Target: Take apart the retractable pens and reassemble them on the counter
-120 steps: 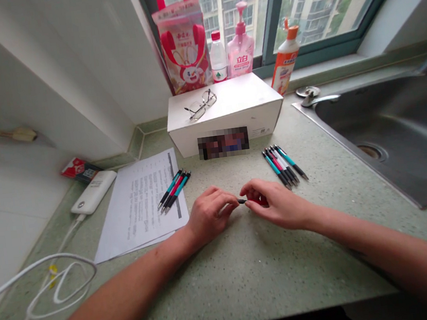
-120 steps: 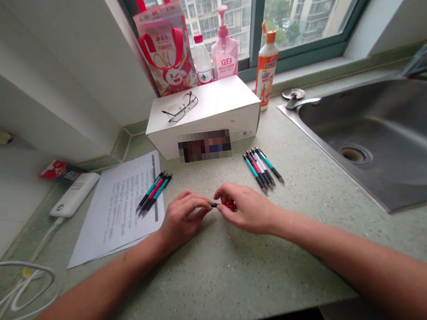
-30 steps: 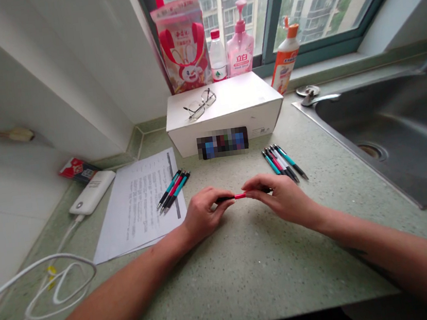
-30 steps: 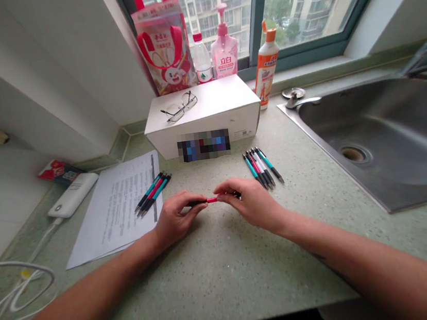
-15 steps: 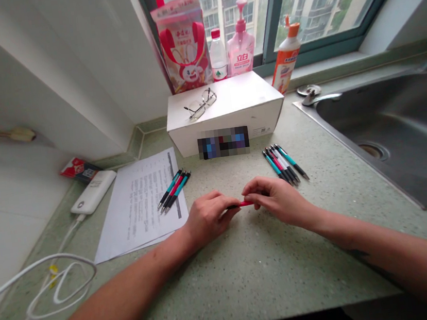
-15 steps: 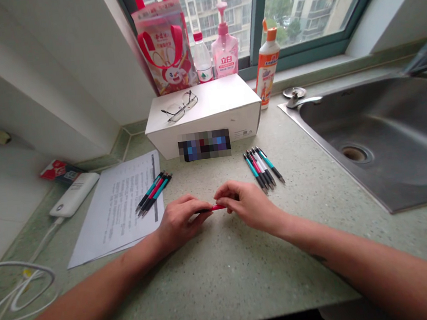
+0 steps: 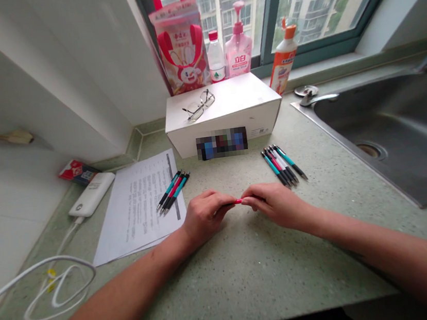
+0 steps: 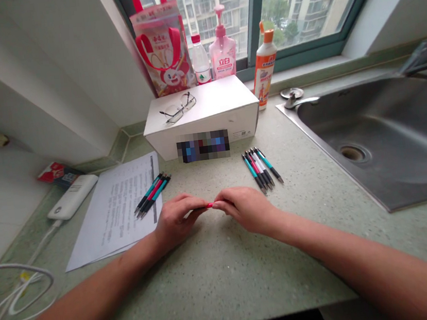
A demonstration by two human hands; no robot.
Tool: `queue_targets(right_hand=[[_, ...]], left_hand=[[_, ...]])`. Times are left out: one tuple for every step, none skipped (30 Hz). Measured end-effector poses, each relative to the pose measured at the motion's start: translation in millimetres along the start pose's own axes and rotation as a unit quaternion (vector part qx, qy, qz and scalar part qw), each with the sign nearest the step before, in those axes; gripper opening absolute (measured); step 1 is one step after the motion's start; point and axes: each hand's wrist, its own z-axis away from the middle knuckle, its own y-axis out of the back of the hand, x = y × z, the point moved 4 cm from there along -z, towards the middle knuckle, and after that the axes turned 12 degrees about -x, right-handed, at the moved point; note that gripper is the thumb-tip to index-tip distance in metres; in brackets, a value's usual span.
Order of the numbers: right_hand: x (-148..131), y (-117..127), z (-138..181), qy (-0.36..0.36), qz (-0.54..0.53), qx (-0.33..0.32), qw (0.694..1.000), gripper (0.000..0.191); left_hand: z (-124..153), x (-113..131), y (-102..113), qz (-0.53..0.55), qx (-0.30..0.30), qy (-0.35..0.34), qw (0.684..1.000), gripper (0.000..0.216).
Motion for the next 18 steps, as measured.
queue_targets(right_hand=[[0.5,-1.0,-0.4,-0.012,0.005,-0.011,1.0,0.03],[1.0,-1.7,-0.8,-0.024,0.008,-0.021,0.999,0.031],[1.6,-2.2,-1.2,-0.035,0.009,-0.032,0.999,0.032],[2.1,-2.6,-1.6,-0.044,0.008,-0.044,0.998,0.032],[2.4,-2.9,-1.9,-0.05,0.004,-0.055,0.997,0.033],[2.5,-3.1,-2.3,-0.053,-0.001,-0.066,0.996,0.033],[2.4,-3.1,-2.5,-0.053,-0.007,-0.074,0.996,0.034],[2.1,-3.0,-2.8,-0.052,-0.013,-0.079,0.995,0.035],[1.9,-2.9,-2.9,-0.051,-0.017,-0.083,0.995,0.036],[1.7,-2.7,-2.9,-0.05,-0.019,-0.084,0.995,0.037],[1.5,-2.4,-2.8,-0.049,-0.02,-0.082,0.995,0.037],[1.3,-1.6,-2.5,-0.046,-0.021,-0.074,0.996,0.034],[1.1,-0.2,-1.9,-0.041,-0.022,-0.06,0.997,0.028],[0.7,1.6,-1.2,-0.033,-0.018,-0.04,0.998,0.022],[0.4,3.5,-0.3,-0.023,-0.009,-0.019,1.0,0.02],[0.1,5.2,0.7,-0.013,0.006,0.002,1.0,0.02],[-0.1,6.2,1.6,-0.005,0.025,0.016,1.0,0.02],[-0.2,6.2,2.1,0.001,0.045,0.021,0.999,0.019]], left_hand=[[0.3,0.4,-0.4,-0.012,-0.007,-0.002,1.0,0.009],[0.6,1.1,-0.9,-0.026,-0.015,-0.007,1.0,0.01],[1.0,1.9,-1.3,-0.04,-0.024,-0.015,0.999,0.01],[1.4,2.8,-1.7,-0.054,-0.033,-0.025,0.998,0.011],[1.9,3.6,-2.0,-0.065,-0.042,-0.035,0.996,0.012],[2.3,4.2,-2.5,-0.072,-0.052,-0.043,0.995,0.013],[2.6,4.4,-2.9,-0.072,-0.06,-0.046,0.994,0.014],[2.7,4.4,-3.3,-0.067,-0.066,-0.042,0.995,0.014],[2.6,4.1,-3.4,-0.055,-0.066,-0.032,0.996,0.014],[2.3,3.8,-3.3,-0.039,-0.061,-0.018,0.997,0.014],[1.8,3.5,-3.1,-0.022,-0.052,-0.001,0.998,0.013],[1.3,3.3,-2.8,-0.006,-0.04,0.017,0.999,0.012],[0.7,3.2,-2.6,0.007,-0.03,0.032,0.999,0.011],[0.2,3.3,-2.7,0.018,-0.022,0.044,0.999,0.011],[-0.3,3.3,-2.9,0.026,-0.018,0.053,0.998,0.011],[-0.5,3.0,-3.2,0.031,-0.016,0.06,0.998,0.011],[-0.6,2.5,-3.4,0.034,-0.017,0.063,0.997,0.011],[-0.4,2.0,-3.6,0.033,-0.019,0.062,0.997,0.01]])
